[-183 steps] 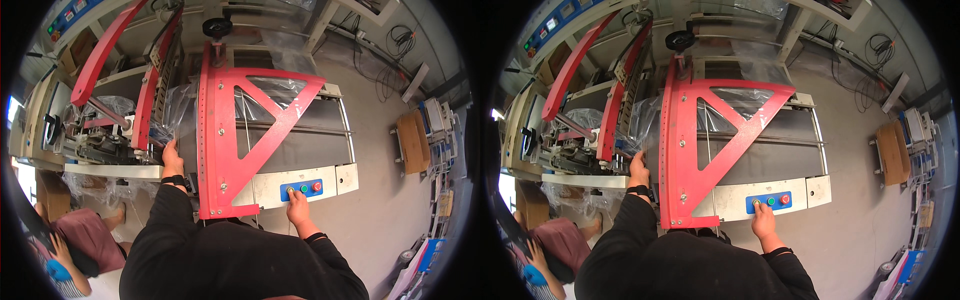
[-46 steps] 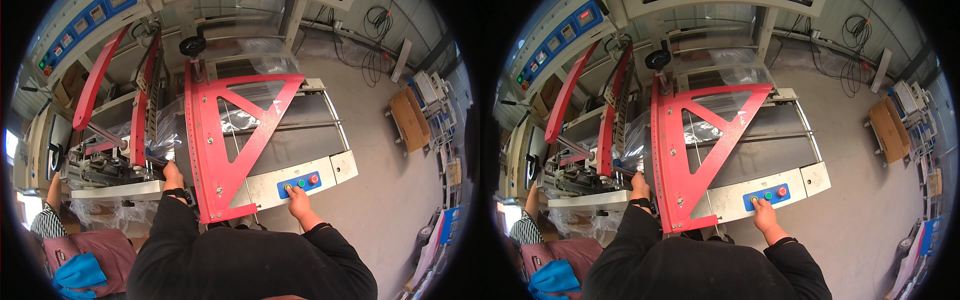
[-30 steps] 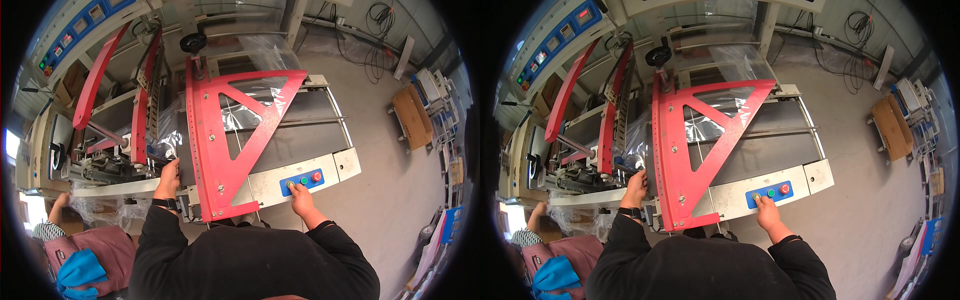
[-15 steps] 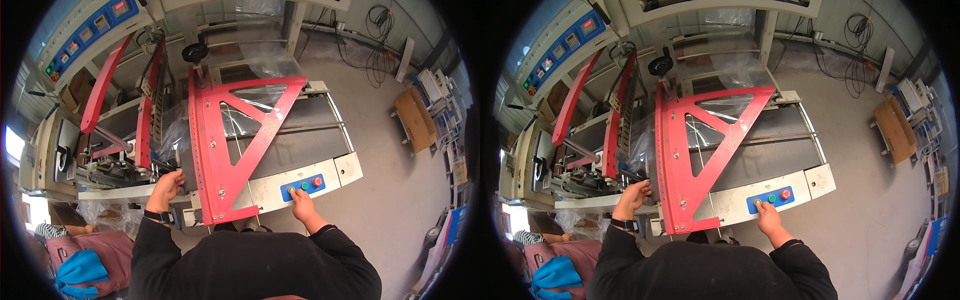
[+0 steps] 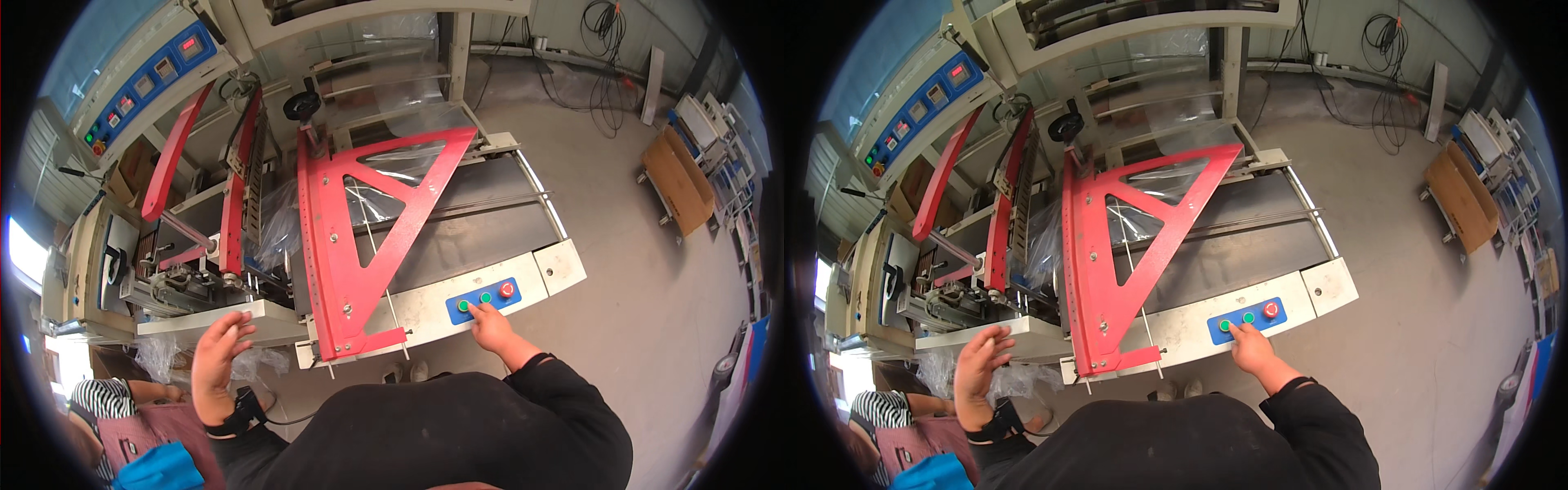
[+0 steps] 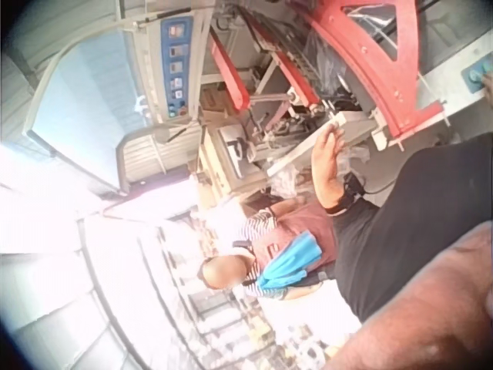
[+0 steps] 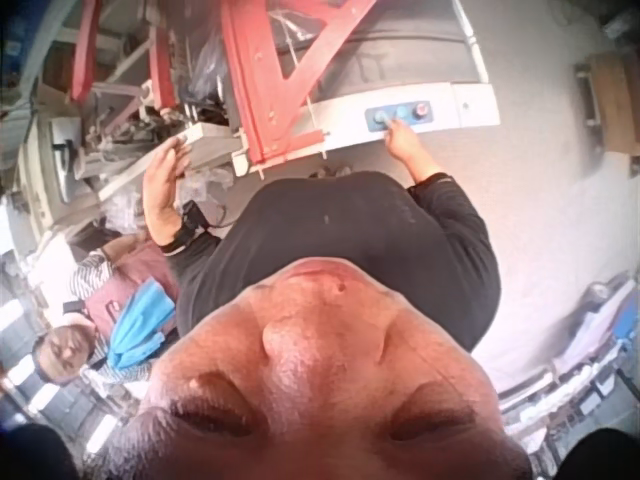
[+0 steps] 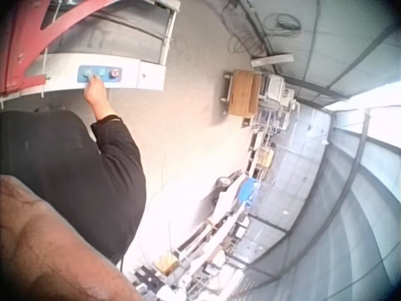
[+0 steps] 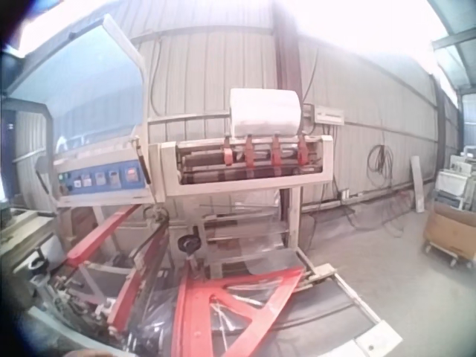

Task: Using a heat sealing machine to seal black foam/rubber rolls inside plastic bags.

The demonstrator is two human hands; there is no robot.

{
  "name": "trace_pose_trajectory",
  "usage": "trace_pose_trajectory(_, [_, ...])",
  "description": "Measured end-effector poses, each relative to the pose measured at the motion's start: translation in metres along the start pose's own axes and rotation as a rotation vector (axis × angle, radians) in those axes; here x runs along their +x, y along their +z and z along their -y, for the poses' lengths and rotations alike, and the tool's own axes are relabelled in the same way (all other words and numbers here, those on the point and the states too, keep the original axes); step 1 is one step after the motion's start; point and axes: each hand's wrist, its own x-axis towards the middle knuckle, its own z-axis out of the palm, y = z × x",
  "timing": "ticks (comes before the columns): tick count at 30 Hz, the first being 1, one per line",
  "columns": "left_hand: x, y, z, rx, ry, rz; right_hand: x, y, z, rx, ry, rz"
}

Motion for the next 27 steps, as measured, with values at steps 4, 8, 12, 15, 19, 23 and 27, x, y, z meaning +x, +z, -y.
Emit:
trace_pose_trajectory(4, [-0.042, 0.046, -0.027, -0.013, 0.246, -0.015, -0.028, -0.044, -0.03, 0.086, 0.182, -0.059])
trace_pose_trajectory(8, [-0.084, 0.134, -0.038, 0.041, 0.346, 0.062, -0.056, -0.106, -0.094, 0.145, 0.214, -0.202])
trace_pose_trajectory(12, [-0.098, 0.261, -0.028, 0.061, 0.366, 0.233, -0.076, -0.168, -0.195, 0.103, 0.168, -0.258])
trace_pose_trajectory(15, [-0.08, 0.377, -0.005, 0.124, 0.238, 0.383, -0.101, -0.215, -0.276, 0.073, 0.204, -0.199])
trace_pose_trajectory(19, [-0.026, 0.497, 0.052, 0.674, 0.088, 0.597, -0.121, -0.256, -0.367, 0.034, 0.26, -0.081])
trace_pose_trajectory(23, [-0.014, 0.514, 0.081, 0.709, -0.411, 0.379, -0.09, -0.284, -0.445, 0.075, 0.334, 0.0])
trace_pose_trajectory(27, [-0.048, 0.474, 0.144, 0.588, -0.671, -0.007, -0.008, -0.304, -0.479, 0.008, 0.21, 0.099])
